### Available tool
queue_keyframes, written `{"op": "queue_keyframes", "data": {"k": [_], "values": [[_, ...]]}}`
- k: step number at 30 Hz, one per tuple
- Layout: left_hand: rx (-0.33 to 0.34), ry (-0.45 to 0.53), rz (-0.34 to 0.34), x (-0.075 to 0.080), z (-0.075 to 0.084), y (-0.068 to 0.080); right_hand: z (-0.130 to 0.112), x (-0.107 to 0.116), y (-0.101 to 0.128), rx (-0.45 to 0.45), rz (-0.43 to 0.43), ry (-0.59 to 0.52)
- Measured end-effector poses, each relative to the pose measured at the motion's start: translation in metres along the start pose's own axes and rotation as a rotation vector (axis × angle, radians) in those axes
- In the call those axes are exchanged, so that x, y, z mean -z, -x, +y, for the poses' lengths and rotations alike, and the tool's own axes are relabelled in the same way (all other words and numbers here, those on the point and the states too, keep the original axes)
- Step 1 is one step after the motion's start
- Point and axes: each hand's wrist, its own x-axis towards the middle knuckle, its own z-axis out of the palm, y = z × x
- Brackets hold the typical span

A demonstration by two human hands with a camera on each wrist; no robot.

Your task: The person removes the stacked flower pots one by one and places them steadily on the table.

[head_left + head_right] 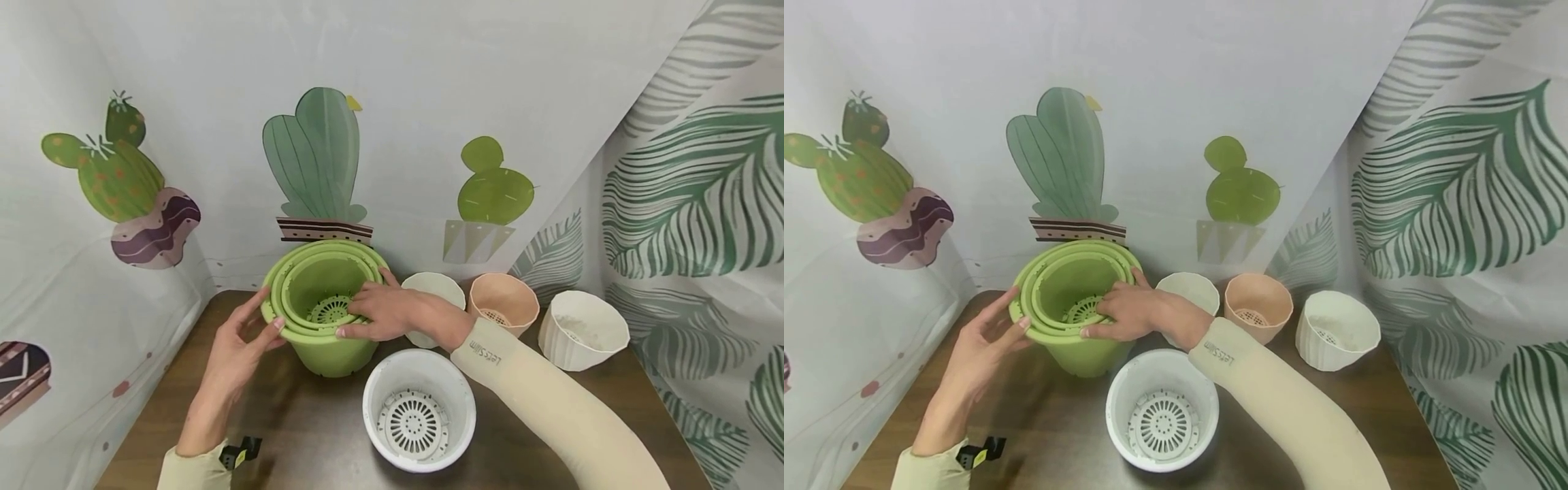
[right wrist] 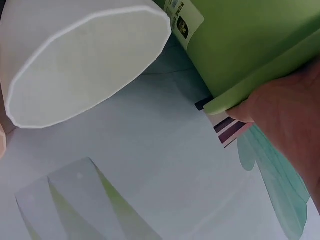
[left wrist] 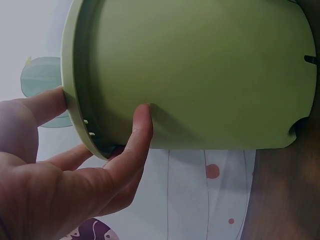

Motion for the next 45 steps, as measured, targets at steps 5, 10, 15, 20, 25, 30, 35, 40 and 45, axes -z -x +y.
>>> {"op": "queue_keyframes", "data": {"k": [5,10,15,20,25,30,35,40,45], "values": [[0.001,0.002,-0.006,-0.001,0.000,0.001,0.002,-0.003,0.001,0.023,0.032,0.001],[-0.008,-0.005,-0.005,-0.002,0.000,0.001,0.006,-0.010,0.002,0.067,0.117,-0.009],[-0.010,-0.006,-0.003,-0.002,-0.001,0.000,0.009,-0.014,0.001,0.104,0.186,-0.014],[-0.012,-0.008,-0.001,-0.001,-0.001,0.000,0.012,-0.017,0.002,0.139,0.251,-0.043],[-0.013,-0.003,0.006,0.000,0.000,0.001,0.014,-0.020,0.001,0.159,0.292,-0.030],[-0.013,0.000,0.008,0.000,0.001,0.001,0.014,-0.019,0.001,0.154,0.272,-0.024],[-0.007,-0.003,0.008,0.001,0.001,0.000,0.014,-0.017,0.001,0.163,0.261,-0.026],[-0.001,-0.008,0.021,0.000,0.003,0.000,0.016,-0.018,0.001,0.188,0.282,-0.046],[-0.008,-0.035,0.027,-0.001,0.003,0.000,0.016,-0.021,0.001,0.199,0.319,-0.054]]}}
